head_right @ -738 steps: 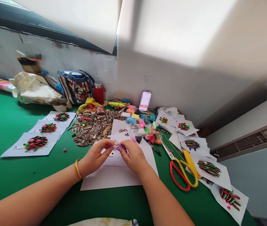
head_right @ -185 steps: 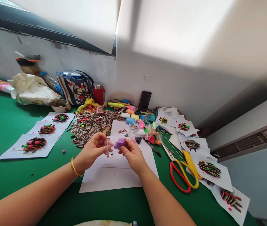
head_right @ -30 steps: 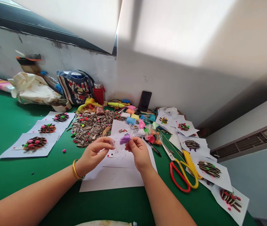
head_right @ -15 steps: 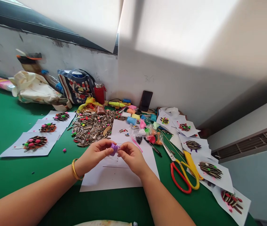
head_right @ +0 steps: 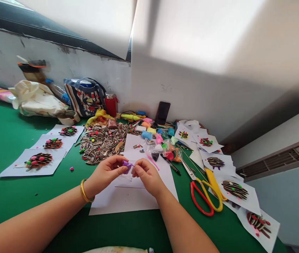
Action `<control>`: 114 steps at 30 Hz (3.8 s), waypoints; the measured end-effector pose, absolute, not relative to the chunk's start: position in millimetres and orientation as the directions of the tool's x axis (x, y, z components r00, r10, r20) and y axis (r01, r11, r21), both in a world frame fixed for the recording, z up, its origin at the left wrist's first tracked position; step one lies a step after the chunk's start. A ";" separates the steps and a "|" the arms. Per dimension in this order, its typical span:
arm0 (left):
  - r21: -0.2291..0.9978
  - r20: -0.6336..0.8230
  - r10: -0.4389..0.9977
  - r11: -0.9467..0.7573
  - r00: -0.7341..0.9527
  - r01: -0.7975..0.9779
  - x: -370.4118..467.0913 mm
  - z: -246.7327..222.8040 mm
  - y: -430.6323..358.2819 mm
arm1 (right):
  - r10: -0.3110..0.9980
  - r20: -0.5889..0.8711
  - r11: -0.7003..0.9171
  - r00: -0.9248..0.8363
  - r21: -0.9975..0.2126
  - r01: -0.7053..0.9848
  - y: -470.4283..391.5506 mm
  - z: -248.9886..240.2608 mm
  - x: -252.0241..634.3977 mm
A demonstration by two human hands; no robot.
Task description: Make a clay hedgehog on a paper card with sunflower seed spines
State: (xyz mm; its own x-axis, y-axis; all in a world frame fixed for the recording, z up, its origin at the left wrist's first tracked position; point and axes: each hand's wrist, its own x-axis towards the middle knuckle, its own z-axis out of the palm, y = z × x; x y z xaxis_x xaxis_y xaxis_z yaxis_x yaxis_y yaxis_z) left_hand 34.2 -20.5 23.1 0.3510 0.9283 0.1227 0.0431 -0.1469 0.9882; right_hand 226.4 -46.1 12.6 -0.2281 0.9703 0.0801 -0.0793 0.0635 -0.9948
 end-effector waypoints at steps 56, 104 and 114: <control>0.984 0.124 0.967 -0.091 0.225 -0.153 33.1 26.5 -19.5 | 0.976 0.181 0.207 -0.119 -0.943 0.259 -37.4 37.7 208.6; 0.940 0.192 0.926 -0.269 0.326 0.212 32.5 17.1 -16.7 | 0.982 0.093 0.096 -0.166 -0.995 0.011 -42.9 15.0 220.3; 0.884 0.270 0.867 -0.396 0.418 0.250 34.2 17.3 -21.8 | 0.976 0.106 0.131 -0.189 -0.983 0.128 -42.6 12.9 217.6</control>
